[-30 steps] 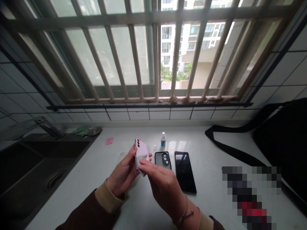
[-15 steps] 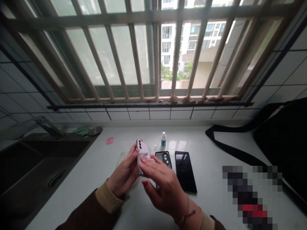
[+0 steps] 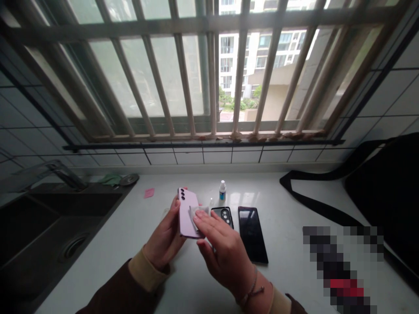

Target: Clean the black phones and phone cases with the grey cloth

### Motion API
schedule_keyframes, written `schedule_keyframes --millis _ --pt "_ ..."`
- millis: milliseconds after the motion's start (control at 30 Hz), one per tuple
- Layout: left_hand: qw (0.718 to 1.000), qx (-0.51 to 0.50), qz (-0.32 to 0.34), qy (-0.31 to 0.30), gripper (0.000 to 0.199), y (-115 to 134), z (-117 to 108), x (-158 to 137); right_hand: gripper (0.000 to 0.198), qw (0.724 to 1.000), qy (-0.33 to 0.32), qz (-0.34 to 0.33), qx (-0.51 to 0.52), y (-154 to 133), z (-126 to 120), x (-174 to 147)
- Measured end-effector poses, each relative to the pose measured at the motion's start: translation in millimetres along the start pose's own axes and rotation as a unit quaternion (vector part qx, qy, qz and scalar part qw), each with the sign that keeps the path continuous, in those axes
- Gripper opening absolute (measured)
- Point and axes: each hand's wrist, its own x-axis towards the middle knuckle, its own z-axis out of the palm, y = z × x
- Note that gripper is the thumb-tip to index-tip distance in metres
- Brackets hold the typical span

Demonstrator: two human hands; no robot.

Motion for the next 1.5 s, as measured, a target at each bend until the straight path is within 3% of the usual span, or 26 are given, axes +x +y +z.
schedule_keyframes --millis 233,400,500,667,833,1033,1267,1500 --pt "0.992 0.048 -0.093 -0.064 0.065 -6 -2 -7 0.055 0.994 -0.008 0.097 0.046 7 1 0" --pt "0.988 0.061 -0.115 -0.088 0.061 -7 -1 -8 0.059 0.986 0.016 0.146 0.073 11 1 1" --pt "0.992 0.048 -0.099 -0.062 0.06 -5 0 -6 0.057 0.988 0.012 0.138 0.069 10 0 0" --pt "0.999 0.039 -0.021 0.032 0.052 1 -2 3 0.047 0.992 -0.013 0.108 0.067 5 4 0" --pt "0.995 0.035 0.028 0.093 0.046 4 -5 9 0.043 0.994 0.035 0.099 0.034 5 12 0" --pt "0.989 0.054 0.07 0.117 0.054 13 -4 9 0.036 0.983 0.103 0.132 0.071 1 12 1" --pt "0.972 0.138 0.095 0.162 0.07 22 -11 9 0.034 0.974 0.071 0.151 0.155 -3 13 -1" --pt "0.958 0.205 0.09 0.178 0.074 24 -11 9 0.029 0.956 0.09 0.165 0.223 -6 12 -5"
